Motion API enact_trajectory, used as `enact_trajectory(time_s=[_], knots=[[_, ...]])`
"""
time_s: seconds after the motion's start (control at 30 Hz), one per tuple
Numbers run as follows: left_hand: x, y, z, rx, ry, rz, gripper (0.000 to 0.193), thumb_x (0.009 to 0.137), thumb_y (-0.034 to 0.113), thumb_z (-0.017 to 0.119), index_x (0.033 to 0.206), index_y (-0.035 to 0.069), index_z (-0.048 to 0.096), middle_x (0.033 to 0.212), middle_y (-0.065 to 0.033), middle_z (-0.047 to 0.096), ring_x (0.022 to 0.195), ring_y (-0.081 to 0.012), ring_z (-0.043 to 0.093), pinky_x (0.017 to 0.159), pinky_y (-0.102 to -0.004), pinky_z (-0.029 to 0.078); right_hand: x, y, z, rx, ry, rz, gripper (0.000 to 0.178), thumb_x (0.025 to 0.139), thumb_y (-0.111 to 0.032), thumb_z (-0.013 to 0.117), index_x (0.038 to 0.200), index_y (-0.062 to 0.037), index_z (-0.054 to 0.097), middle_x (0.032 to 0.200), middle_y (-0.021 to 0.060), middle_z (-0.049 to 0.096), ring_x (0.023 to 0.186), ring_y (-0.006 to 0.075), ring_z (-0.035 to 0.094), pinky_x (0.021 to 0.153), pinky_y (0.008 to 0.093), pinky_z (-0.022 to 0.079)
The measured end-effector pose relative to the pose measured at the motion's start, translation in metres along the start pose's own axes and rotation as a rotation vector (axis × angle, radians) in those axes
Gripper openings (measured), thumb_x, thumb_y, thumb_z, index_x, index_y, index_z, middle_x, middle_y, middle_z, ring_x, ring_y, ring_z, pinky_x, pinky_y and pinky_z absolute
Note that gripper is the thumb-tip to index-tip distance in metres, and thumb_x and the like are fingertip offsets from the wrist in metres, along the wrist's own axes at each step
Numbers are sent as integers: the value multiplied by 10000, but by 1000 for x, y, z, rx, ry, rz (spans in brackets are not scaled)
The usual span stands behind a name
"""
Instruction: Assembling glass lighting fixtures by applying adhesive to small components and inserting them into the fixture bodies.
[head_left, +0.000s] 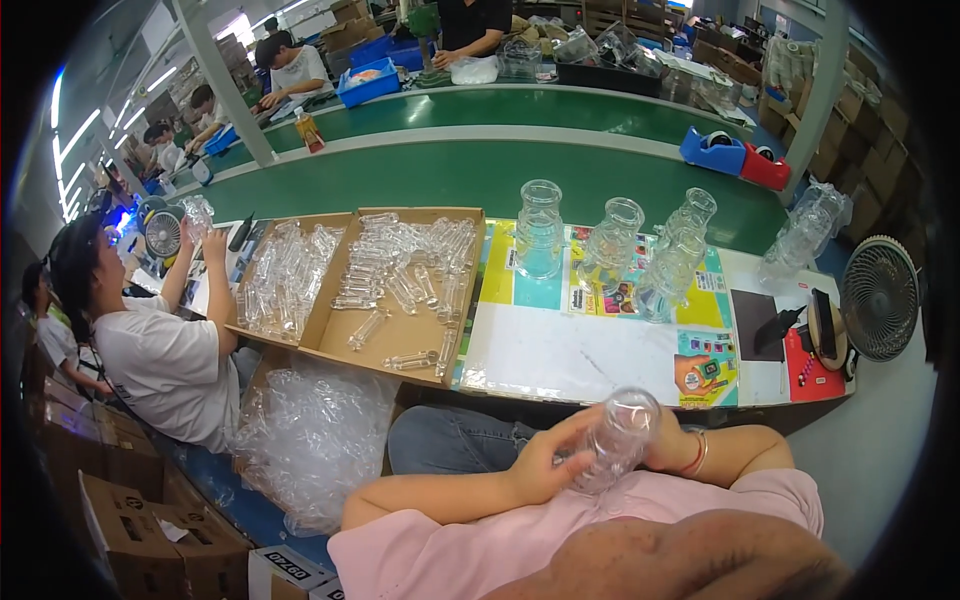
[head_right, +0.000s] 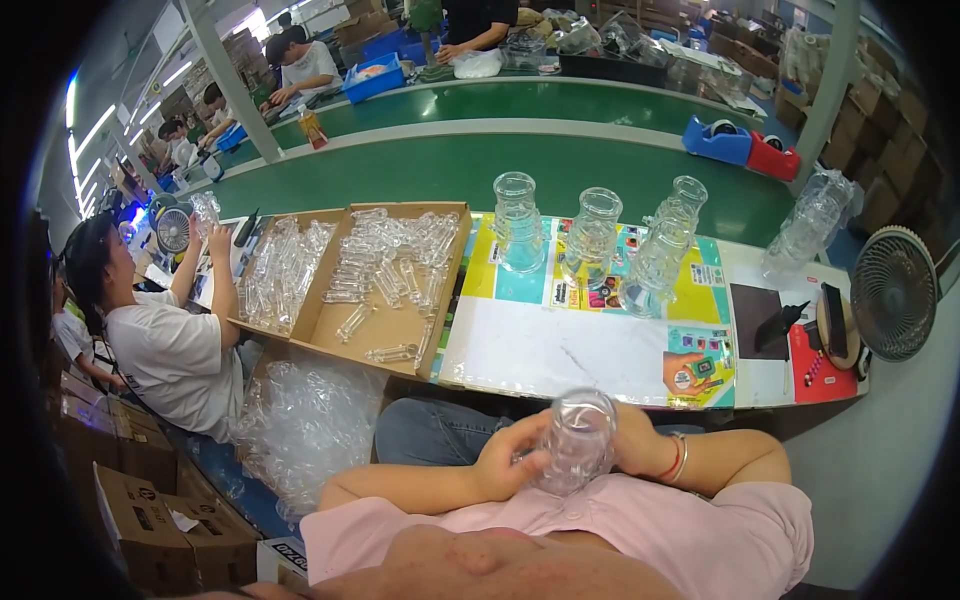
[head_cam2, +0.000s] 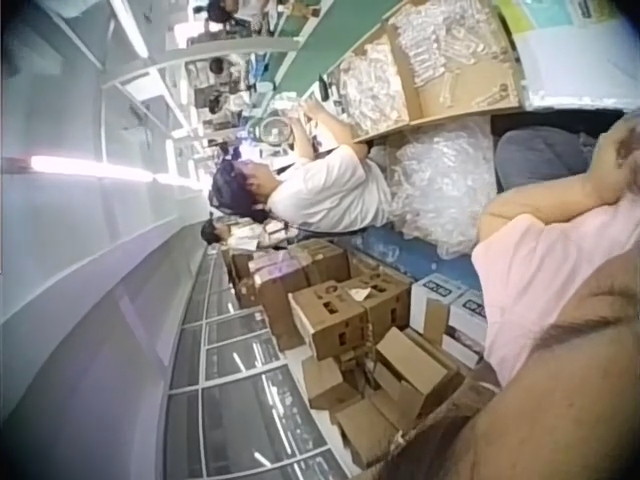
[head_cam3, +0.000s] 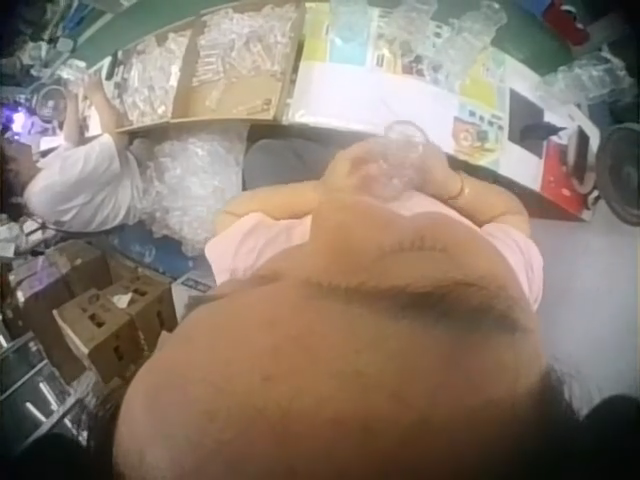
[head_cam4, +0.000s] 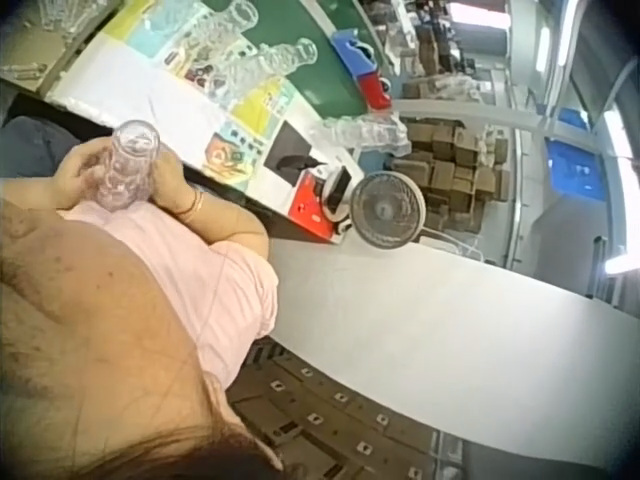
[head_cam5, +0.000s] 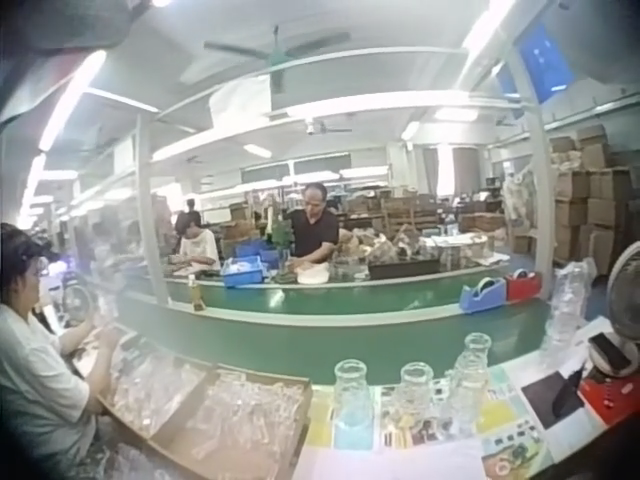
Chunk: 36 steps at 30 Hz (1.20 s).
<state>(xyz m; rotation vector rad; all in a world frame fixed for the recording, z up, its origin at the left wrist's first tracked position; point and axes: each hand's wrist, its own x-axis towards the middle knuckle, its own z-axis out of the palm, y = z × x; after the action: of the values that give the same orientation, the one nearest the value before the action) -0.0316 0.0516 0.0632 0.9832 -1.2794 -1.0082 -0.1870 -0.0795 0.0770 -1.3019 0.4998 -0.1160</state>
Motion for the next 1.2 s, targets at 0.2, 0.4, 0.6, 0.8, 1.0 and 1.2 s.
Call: enact_trajectory(time_s=[0.2, 0.4, 0.6, 0.8, 1.0, 1.2], knots=[[-6, -25, -13, -359, 164, -114, 522, 900, 301, 496, 1272, -30, 339, 1172, -129, 499, 1068, -163, 485, 907, -290, 380, 35, -24, 0, 731, -11, -38, 468, 939, -366, 308, 1098, 34, 491, 1091, 194, 545, 1032, 269, 527, 923, 387, 397], [9, -7, -38, -770, 465, -80, 665, 865, 487, 444, 1306, 12, 294, 1234, -161, 445, 1100, -312, 469, 941, -463, 372, 49, -23, -2, 75, 85, -538, 453, 962, -308, 286, 1181, 65, 421, 1172, 176, 494, 1136, 239, 447, 1003, 367, 299], [17, 15, -52, -892, 641, 61, 675, 862, 552, 348, 1322, 61, 287, 1195, -181, 462, 1053, -382, 482, 892, -555, 383, 48, -56, 16, -282, 53, -611, 456, 947, -281, 356, 1296, 12, 353, 1241, 144, 461, 1165, 195, 421, 997, 312, 292], [13, 30, -48, -863, 696, 50, 691, 859, 577, 313, 1326, 68, 283, 1217, -194, 448, 1057, -410, 477, 877, -578, 384, 46, -45, 30, -257, 77, -601, 529, 941, -343, 356, 1292, 52, 330, 1258, 139, 441, 1163, 192, 426, 978, 317, 312], [9, 37, -47, -915, 652, 15, 746, 843, 596, 329, 1332, 37, 261, 1246, -214, 421, 1096, -443, 444, 902, -573, 376, 44, -48, 39, -211, 68, -584, 524, 943, -327, 352, 1300, 54, 305, 1258, 138, 441, 1156, 192, 439, 979, 322, 318], [0, 36, -42, -693, 666, 151, 677, 854, 503, 370, 1326, 26, 276, 1236, -200, 427, 1100, -383, 457, 917, -535, 383, 48, -41, 40, -153, 70, -586, 451, 943, -251, 378, 1288, 35, 336, 1249, 150, 457, 1167, 210, 435, 980, 331, 327]])
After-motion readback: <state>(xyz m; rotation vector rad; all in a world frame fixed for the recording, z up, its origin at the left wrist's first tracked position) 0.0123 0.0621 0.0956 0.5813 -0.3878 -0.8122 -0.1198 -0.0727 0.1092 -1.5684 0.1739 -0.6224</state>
